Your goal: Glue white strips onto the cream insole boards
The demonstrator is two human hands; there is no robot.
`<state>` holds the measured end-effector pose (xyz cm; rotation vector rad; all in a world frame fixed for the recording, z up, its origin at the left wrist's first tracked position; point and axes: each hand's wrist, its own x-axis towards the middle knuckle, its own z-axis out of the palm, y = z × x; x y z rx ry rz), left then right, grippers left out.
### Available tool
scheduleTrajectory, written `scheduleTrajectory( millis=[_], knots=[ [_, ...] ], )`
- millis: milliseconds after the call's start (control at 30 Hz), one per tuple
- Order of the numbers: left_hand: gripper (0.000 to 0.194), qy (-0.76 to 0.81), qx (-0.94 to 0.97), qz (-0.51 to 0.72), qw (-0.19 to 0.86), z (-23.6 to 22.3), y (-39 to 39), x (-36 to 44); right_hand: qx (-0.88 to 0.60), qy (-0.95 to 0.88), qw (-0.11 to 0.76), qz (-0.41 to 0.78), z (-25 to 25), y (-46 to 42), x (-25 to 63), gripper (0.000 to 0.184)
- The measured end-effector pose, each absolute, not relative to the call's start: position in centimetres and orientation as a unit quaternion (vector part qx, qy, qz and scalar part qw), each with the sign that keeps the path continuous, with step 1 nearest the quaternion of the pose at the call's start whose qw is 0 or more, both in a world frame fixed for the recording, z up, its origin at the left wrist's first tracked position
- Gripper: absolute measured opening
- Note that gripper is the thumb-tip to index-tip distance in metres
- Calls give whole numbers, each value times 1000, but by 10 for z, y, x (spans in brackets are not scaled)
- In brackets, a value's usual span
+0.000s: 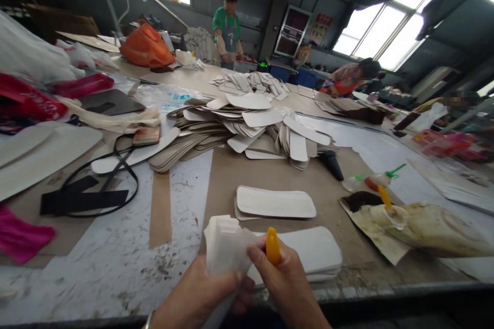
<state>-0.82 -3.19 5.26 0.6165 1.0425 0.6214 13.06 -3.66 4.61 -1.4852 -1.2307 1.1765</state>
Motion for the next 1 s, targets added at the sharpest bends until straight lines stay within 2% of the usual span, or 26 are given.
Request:
scheduleTrajectory(
  millis=[200, 333, 433, 633, 833, 1000],
  knots=[
    [42, 543, 271, 326, 725, 46, -33, -3, -569, -407, 467, 541, 39, -43, 126, 30],
    [46, 588, 273, 334, 684, 39, -35, 5, -590, -391, 507, 492, 28, -50, 127, 33],
    [46, 577, 294, 340, 682, 31, -38, 11, -616, -374, 515, 463, 26, -53, 133, 38],
    [40, 540, 277, 372, 703, 25, -40, 24, -609, -306, 531, 503, 15, -55, 136, 46],
    [40, 527, 323, 373, 692, 27, -40, 26, -631, -269, 565, 458, 19, -54, 144, 40],
    [36, 474, 348, 318, 744, 32, -49, 17, -547, -217, 618, 522, 55, -50, 161, 31]
  ],
)
